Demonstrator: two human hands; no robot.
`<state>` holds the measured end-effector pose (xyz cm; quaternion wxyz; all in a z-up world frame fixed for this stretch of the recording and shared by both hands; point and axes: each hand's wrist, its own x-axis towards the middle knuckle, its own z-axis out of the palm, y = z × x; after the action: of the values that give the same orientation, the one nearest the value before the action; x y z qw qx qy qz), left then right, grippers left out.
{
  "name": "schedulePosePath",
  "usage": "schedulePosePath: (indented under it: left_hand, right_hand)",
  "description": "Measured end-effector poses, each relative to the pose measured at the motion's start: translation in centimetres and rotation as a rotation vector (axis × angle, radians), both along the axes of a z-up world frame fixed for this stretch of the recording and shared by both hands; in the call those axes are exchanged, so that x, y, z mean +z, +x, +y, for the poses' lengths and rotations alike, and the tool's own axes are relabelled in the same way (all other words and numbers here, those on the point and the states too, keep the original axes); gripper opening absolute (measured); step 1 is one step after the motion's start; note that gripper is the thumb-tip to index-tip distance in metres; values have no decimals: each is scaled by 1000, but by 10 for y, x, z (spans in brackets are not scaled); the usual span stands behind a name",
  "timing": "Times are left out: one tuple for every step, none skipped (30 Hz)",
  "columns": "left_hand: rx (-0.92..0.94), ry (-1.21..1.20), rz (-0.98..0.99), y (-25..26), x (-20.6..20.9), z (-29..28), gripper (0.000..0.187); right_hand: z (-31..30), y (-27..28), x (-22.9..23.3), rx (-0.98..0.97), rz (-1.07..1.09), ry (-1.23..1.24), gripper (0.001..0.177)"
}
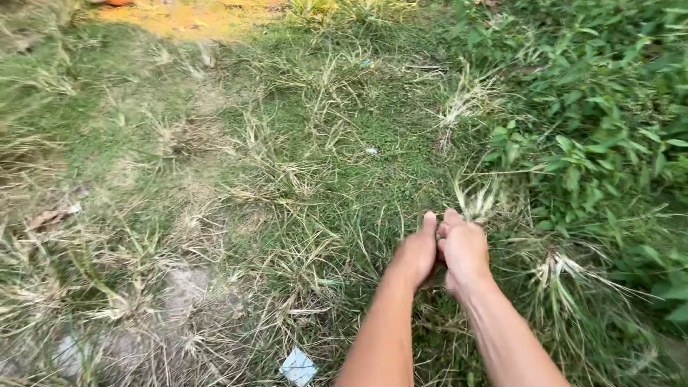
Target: Pulling weeds from a grassy patch outdoors by hand.
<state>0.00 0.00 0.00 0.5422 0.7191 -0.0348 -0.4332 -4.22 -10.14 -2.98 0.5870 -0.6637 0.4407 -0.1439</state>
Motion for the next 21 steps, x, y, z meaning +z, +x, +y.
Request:
schedulePosePath:
  left_hand:
    - [3,1,-2,-4,-2,0,83]
    - [7,27,4,-9,-3,0,80]
    - [18,56,11,-15,-5,3,79]
    - [28,59,11,-15,-10,1,79]
    - [-1,110,-11,-14,-14,-2,80]
    - [-30,161,-33,-13,-17,-5,81]
    - [-24,158,-37,-15,-2,-3,81]
    - [-23,177,-25,-18,12,-2,80]
    - [-22,202,-9,-23,26,2,79]
    - [-18,204,-10,-25,28,3,79]
    - [79,127,20,-26,29,4,74]
    - [174,49,48,-27,31,5,70]
    - [181,50,47,-26,28,6,70]
    - [242,-55,19,-25,25,7,66]
    - [299,-158,-10,-25,21,8,62]
    - [302,-156,-11,-25,18,12,62]
    - [330,-158,-21,-23,16,13,56]
    - [357,-160,-32,-21,14,14,49]
    - [362,-155,-36,-22,11,19,49]
    - [443,-145,56,-22,7,24,43]
    - [524,-138,147,-22,3,27,38]
  right_hand:
    - [-3,2,-6,3,-2,1,41]
    - [-6,4,-11,-84,-118,142,36]
    - [-5,5,-17,-164,-230,285,31]
    - [-8,7,-16,-155,-229,290,31]
    - [-12,9,-14,-89,-253,242,33]
    - [-16,12,-12,-24,-277,194,35]
    - [-18,13,-2,-18,-281,192,35]
    - [-19,13,9,41,-128,103,43]
    - [-19,12,19,98,27,19,51]
    - [-15,10,28,103,26,21,51]
    - [-12,10,38,178,65,-20,46]
    - [-9,9,48,252,104,-61,42]
    - [-9,7,42,259,102,-60,42]
    - [-8,5,36,275,81,-99,41]
    - [-8,1,30,287,60,-137,42]
    - [-6,-8,18,291,59,-135,42]
    - [-6,-13,7,246,-133,-96,37]
    - [-7,-19,-3,199,-323,-55,36]
    - [-7,-24,-15,203,-326,-50,36]
    - [-6,-30,-28,332,-417,81,32]
    - [-8,-35,-41,459,-508,210,31]
